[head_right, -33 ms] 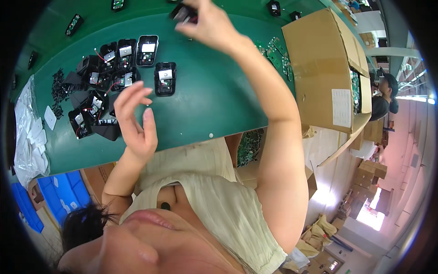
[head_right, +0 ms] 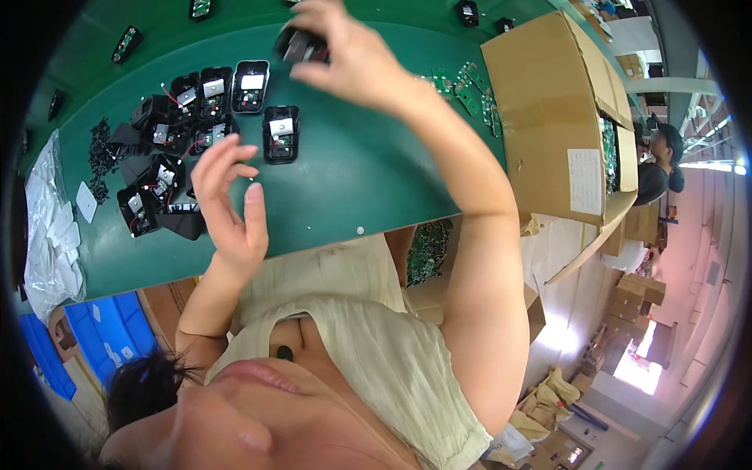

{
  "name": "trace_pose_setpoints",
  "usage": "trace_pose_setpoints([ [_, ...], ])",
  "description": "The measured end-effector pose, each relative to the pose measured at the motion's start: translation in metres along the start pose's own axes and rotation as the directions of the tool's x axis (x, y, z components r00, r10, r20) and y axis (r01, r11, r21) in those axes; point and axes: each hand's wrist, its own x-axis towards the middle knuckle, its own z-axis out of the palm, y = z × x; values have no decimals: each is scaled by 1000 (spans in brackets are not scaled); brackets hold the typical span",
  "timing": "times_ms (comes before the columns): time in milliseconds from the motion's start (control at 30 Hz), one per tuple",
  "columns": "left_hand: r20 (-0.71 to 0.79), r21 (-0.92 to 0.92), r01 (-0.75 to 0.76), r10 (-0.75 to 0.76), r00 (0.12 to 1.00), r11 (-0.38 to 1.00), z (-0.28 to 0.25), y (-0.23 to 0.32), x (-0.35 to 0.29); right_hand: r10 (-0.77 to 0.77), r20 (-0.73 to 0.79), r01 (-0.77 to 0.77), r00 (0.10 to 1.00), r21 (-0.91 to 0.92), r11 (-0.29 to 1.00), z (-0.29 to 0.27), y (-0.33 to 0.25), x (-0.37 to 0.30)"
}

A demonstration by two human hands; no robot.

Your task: The person assembles electronic components by hand, inserting a green circuit board into a black plastic casing.

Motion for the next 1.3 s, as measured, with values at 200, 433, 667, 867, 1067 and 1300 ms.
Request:
trace_pose_setpoints([
  [200,368,-382,580,-457,810,720,-5,33,-9,-365,391,440,845,-121,890,-9,-104,-70],
  [433,442,-491,815,-718,538,308,-19,43,-29,-270,-30,257,963,-214,942,-21,-73,-94],
  [667,556,-550,828,-692,461,109,-24,43,-38,156,-175,-235,972,-707,668,-56,60,-118],
  [867,499,-481,842,-714,492,244,-13,51,-36,359,34,-207,933,-765,610,-60,76,-112],
  [1067,462,-479,839,-739,491,258,-15,50,-42,236,-72,-231,969,-602,764,-45,12,-112],
  [1300,473,-455,837,-714,516,304,-1,58,-40,632,64,-469,772,729,499,11,-77,-142],
])
